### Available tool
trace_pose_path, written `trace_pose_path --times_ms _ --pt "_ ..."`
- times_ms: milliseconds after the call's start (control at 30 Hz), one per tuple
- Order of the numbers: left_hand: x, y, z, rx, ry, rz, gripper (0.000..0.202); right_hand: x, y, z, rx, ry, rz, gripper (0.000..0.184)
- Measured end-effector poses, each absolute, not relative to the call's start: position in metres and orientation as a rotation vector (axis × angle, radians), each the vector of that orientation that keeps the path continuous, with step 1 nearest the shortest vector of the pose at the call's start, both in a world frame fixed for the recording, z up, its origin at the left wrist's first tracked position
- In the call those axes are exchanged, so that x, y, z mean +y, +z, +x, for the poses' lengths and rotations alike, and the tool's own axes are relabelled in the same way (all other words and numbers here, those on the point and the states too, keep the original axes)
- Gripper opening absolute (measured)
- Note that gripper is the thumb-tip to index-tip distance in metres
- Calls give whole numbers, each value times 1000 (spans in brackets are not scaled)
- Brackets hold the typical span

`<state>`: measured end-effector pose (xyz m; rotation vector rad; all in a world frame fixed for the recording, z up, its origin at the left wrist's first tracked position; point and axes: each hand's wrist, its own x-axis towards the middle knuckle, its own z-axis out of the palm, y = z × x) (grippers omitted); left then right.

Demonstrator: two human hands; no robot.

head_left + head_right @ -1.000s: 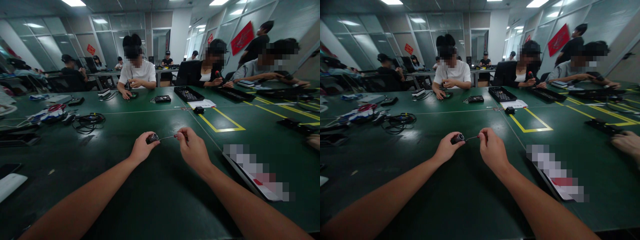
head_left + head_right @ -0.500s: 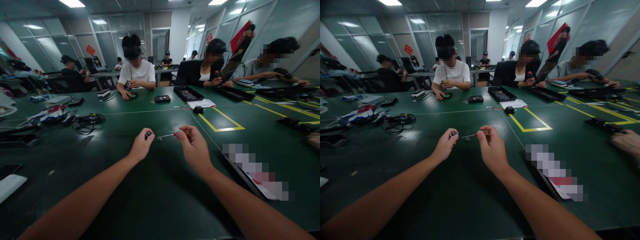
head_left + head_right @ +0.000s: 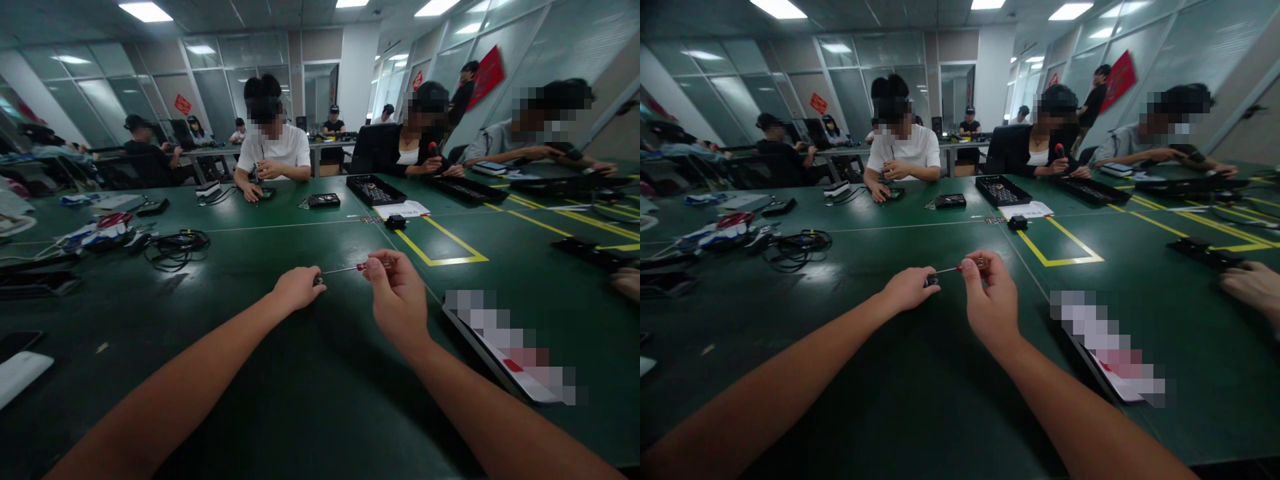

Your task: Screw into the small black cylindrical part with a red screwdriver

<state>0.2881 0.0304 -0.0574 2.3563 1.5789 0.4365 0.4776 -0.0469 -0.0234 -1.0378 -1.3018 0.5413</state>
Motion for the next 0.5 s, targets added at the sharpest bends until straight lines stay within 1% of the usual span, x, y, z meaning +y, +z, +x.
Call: trace_pose_path --times_ms 200,267,333,400,500 --pt "40 -51 283 1591 402 2294 6 -47 -26 477 -1356 570 -1040 17" --pt "38 -46 275 1587 477 2236 6 -47 -25 477 -1358 576 -1042 16" --pt "36 -41 261 1575 647 2090 4 -48 -25 477 -1360 580 -1038 16" --pt "35 -33 240 1576 809 1906 6 -48 -25 477 -1366 581 -1034 16" --pt "32 -19 199 1638 912 1716 18 -49 -25 477 -1382 581 -1047 16"
